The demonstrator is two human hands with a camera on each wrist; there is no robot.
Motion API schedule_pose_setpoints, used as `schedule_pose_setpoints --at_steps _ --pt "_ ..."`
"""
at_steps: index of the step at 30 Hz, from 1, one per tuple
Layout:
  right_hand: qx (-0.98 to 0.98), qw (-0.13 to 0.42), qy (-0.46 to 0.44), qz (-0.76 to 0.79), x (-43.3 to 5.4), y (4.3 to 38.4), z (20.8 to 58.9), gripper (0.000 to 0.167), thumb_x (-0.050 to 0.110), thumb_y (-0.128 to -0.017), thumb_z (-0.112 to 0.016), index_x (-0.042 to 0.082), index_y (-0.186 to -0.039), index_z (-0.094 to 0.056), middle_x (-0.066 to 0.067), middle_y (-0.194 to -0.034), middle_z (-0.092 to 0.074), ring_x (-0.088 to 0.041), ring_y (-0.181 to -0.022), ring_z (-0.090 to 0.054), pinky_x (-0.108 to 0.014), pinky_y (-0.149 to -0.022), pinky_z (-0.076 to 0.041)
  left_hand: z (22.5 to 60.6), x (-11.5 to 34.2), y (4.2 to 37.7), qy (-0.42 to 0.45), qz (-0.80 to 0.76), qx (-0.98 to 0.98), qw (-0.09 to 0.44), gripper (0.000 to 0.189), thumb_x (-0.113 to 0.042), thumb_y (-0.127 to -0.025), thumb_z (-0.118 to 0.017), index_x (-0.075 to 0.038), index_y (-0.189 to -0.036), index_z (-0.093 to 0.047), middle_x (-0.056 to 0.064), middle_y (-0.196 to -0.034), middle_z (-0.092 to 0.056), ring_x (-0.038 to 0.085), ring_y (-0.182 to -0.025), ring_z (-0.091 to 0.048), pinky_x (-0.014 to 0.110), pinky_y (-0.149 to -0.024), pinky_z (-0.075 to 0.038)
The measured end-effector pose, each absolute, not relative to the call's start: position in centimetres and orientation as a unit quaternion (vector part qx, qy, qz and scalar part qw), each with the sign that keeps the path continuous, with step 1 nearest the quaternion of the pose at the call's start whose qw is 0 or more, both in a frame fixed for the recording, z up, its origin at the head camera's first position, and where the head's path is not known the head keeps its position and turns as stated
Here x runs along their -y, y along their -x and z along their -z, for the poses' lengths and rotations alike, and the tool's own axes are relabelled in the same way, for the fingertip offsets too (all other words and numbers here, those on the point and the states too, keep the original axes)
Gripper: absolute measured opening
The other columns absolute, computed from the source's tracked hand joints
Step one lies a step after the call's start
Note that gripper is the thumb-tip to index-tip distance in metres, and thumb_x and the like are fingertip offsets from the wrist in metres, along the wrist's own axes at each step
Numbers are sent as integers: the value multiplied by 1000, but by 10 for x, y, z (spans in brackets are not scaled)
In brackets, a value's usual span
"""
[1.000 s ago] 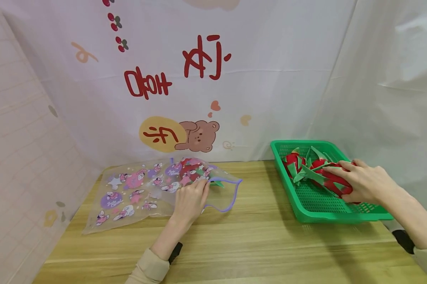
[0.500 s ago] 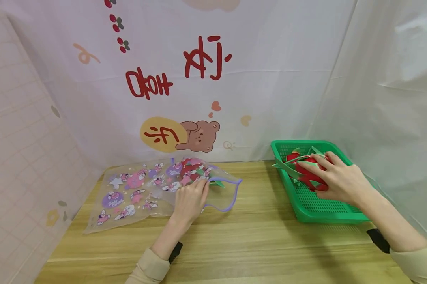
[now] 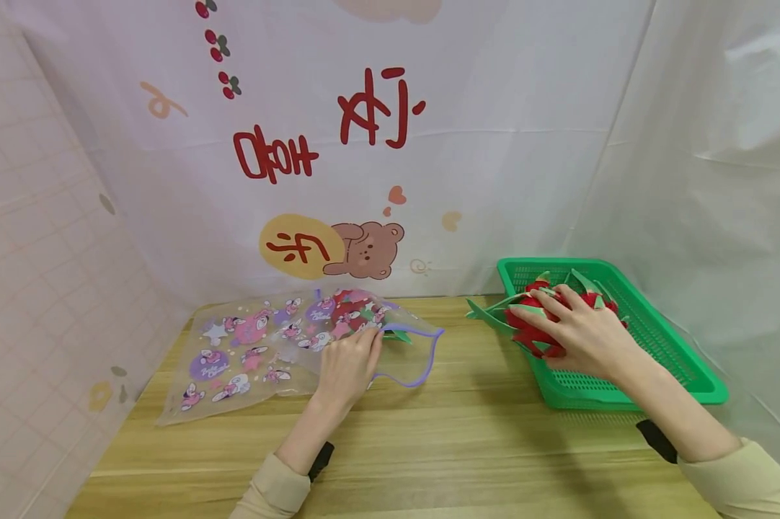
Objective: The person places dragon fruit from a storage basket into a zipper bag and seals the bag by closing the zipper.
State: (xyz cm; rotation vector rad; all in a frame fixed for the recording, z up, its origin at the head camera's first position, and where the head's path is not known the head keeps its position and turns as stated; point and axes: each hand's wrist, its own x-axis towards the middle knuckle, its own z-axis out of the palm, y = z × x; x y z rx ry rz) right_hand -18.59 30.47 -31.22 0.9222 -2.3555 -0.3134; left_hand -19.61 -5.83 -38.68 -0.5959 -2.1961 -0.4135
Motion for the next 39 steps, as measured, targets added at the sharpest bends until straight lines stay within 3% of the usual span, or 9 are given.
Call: schedule_pose_setpoints --at_steps 9,12,20,32,39 --pt "876 283 -370 123 -285 180 323 91 41 -49 -86 26 -133 -52 -12 -126 -60 -37 -110 -53 -25 -37 -41 387 60 195 231 166 872 399 14 -14 -89 -64 -6 -79 -69 -1 -52 -60 2 -40 -27 9 -40 -12" --pt "876 281 -373 124 -277 179 329 92 44 -49 -87 28 -133 -52 -11 -127 -61 -38 -110 -56 -21 -37 -36 386 60 196 229 165 872 399 14 -14 -89 -64 -6 -79 -69 -1 -51 -59 2 -40 -25 10 -40 -12" --pt "882 270 -377 85 -255 175 349 85 41 -53 -84 29 -132 -54 -9 -127 -61 -36 -108 -57 -18 -37 -34 387 59 197 231 163 872 399 14 -14 -89 -64 -6 -78 -69 -2 -50 -57 1 -40 -22 9 -39 -11" --pt "875 285 -387 47 -226 177 365 84 43 -53 -83 29 -131 -55 -8 -124 -62 -37 -107 -56 -27 -40 -45 385 58 198 238 168 868 401 20 -13 -90 -61 -8 -71 -65 -5 -46 -48 -1 -40 -19 10 -39 -9" --pt "881 289 -374 31 -201 177 374 82 46 -54 -80 31 -131 -55 -4 -119 -62 -27 -99 -55 -28 -39 -44 385 58 198 236 168 866 408 21 -13 -89 -62 -9 -69 -63 -6 -44 -44 -1 -40 -18 10 -39 -8"
